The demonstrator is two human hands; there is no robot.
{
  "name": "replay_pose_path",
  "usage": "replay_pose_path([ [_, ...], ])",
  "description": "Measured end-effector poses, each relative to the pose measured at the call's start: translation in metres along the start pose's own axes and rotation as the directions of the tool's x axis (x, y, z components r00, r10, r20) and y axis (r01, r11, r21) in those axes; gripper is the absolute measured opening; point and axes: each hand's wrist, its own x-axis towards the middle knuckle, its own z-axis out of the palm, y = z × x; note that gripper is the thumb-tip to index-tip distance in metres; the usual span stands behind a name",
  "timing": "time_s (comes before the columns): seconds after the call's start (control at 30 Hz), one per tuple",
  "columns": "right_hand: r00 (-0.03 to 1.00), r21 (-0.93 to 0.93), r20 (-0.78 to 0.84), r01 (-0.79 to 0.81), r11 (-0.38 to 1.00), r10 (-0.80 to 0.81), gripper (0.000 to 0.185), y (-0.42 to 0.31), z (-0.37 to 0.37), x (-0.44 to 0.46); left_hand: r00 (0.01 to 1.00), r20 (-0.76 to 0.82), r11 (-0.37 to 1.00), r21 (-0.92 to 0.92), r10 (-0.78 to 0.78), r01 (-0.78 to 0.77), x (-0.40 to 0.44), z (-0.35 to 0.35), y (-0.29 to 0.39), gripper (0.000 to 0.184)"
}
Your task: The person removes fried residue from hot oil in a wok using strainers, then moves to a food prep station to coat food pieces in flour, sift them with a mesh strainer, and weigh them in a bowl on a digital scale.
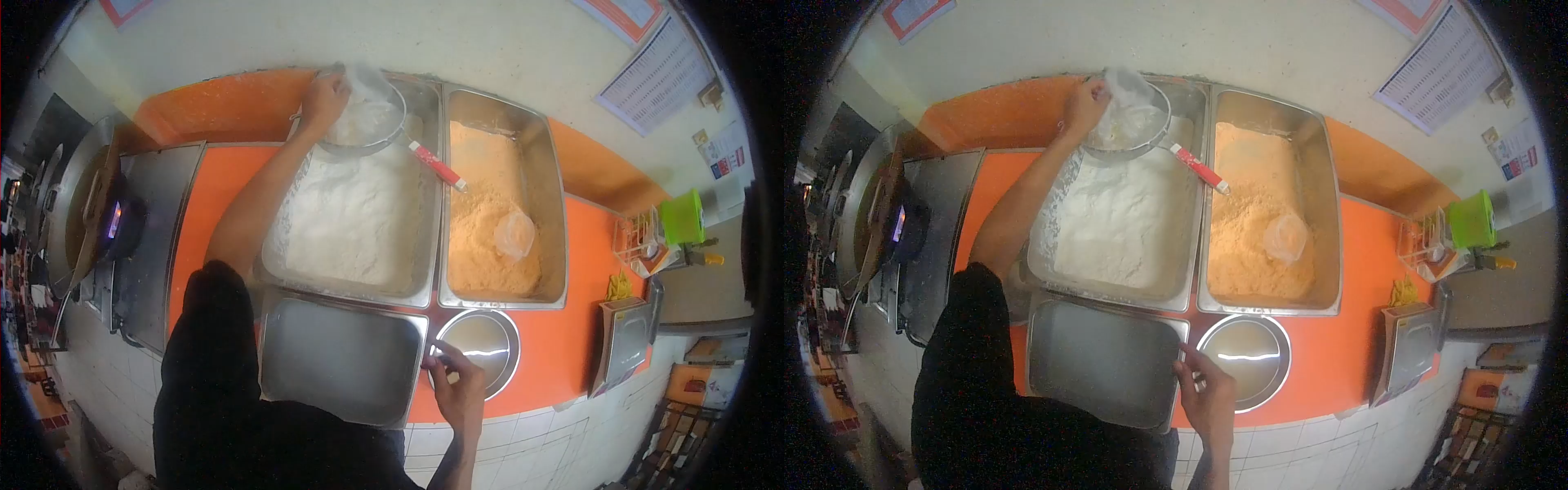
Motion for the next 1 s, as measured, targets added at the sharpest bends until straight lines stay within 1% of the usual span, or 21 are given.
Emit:
replay_pose_path([
  [0.03,1.000,0.012,0.011,-0.019,1.000,0.019,0.026,0.000,0.000,-0.002,0.998,-0.058,0.998,-0.057,-0.010,0.007,0.009,-0.010,0.009,0.039],
  [0.07,0.994,0.065,0.012,-0.107,0.992,0.107,0.025,0.003,-0.004,-0.004,0.998,-0.064,0.995,-0.090,0.025,-0.031,0.015,-0.019,0.017,0.037],
  [0.13,0.991,0.179,0.001,-0.134,0.975,0.136,0.025,0.009,-0.008,0.002,0.994,-0.073,0.984,-0.153,0.082,-0.093,0.010,-0.041,0.036,0.033],
  [0.17,0.989,0.233,-0.003,-0.146,0.961,0.151,0.025,0.011,-0.010,0.005,0.992,-0.033,0.980,-0.156,0.121,-0.125,0.002,-0.050,0.041,0.033],
  [0.2,0.995,0.169,-0.028,-0.090,0.981,0.097,0.025,0.010,-0.011,0.012,0.987,0.005,0.974,-0.161,0.162,-0.159,-0.008,-0.059,0.046,0.032],
  [0.23,0.999,0.128,-0.046,0.030,0.991,-0.024,0.026,0.003,-0.010,0.021,0.978,0.040,0.966,-0.170,0.203,-0.193,-0.019,-0.069,0.053,0.032],
  [0.3,0.963,0.037,-0.065,0.265,0.963,-0.262,0.026,-0.018,-0.012,0.041,0.969,0.225,0.978,-0.199,0.100,-0.055,-0.056,-0.093,0.074,0.031],
  [0.33,0.960,0.005,-0.075,0.271,0.963,-0.270,0.027,-0.041,-0.013,0.050,0.947,0.317,0.979,-0.205,0.050,0.017,-0.075,-0.102,0.081,0.030],
  [0.37,0.957,-0.027,-0.084,0.277,0.961,-0.278,0.028,-0.065,-0.008,0.061,0.927,0.362,0.965,-0.263,0.103,-0.004,-0.094,-0.099,0.071,0.031],
  [0.43,0.798,-0.087,-0.222,0.556,0.827,-0.560,0.032,-0.073,0.017,0.098,0.872,0.455,0.946,-0.322,0.182,-0.030,-0.135,-0.092,0.055,0.030],
  [0.5,0.701,-0.152,-0.102,0.690,0.708,-0.705,0.036,-0.067,0.043,0.136,0.802,0.539,0.928,-0.370,0.258,-0.050,-0.168,-0.092,0.049,0.026],
  [0.53,0.754,-0.142,0.038,0.653,0.744,-0.655,0.038,-0.059,0.060,0.153,0.776,0.575,0.927,-0.374,0.258,-0.030,-0.180,-0.094,0.046,0.026],
  [0.57,0.789,-0.141,0.178,0.612,0.778,-0.588,0.040,-0.049,0.077,0.167,0.790,0.562,0.930,-0.367,0.246,-0.029,-0.189,-0.095,0.044,0.027],
  [0.6,0.815,-0.065,0.278,0.544,0.836,-0.509,0.042,-0.039,0.090,0.176,0.803,0.548,0.932,-0.361,0.234,-0.025,-0.196,-0.095,0.042,0.028],
  [0.63,0.821,0.001,0.379,0.461,0.887,-0.427,0.044,-0.033,0.102,0.184,0.816,0.533,0.935,-0.354,0.221,-0.022,-0.202,-0.095,0.039,0.029],
  [0.67,0.806,0.056,0.481,0.366,0.929,-0.346,0.047,-0.027,0.112,0.190,0.803,0.563,0.952,-0.305,0.197,-0.021,-0.206,-0.095,0.034,0.037],
  [0.73,0.857,0.382,0.422,0.129,0.915,-0.297,0.055,-0.021,0.128,0.184,0.870,0.436,0.960,-0.250,0.231,-0.130,-0.210,-0.101,0.041,0.042],
  [0.77,0.878,0.530,0.403,0.004,0.848,-0.257,0.059,-0.019,0.133,0.181,0.893,0.375,0.961,-0.214,0.248,-0.177,-0.214,-0.104,0.046,0.045],
  [0.87,0.872,0.532,0.445,-0.073,0.844,-0.205,0.066,-0.037,0.125,0.168,0.949,0.254,0.980,-0.118,0.185,-0.160,-0.227,-0.108,0.064,0.044],
  [0.97,0.905,0.602,0.298,0.070,0.795,-0.305,0.068,-0.017,0.133,0.169,0.958,0.275,0.992,-0.113,0.087,-0.058,-0.243,-0.098,0.073,0.038],
  [1.0,0.908,0.671,0.282,0.043,0.740,-0.309,0.069,-0.022,0.131,0.164,0.975,0.187,0.990,-0.099,0.119,-0.102,-0.245,-0.093,0.076,0.031],
])
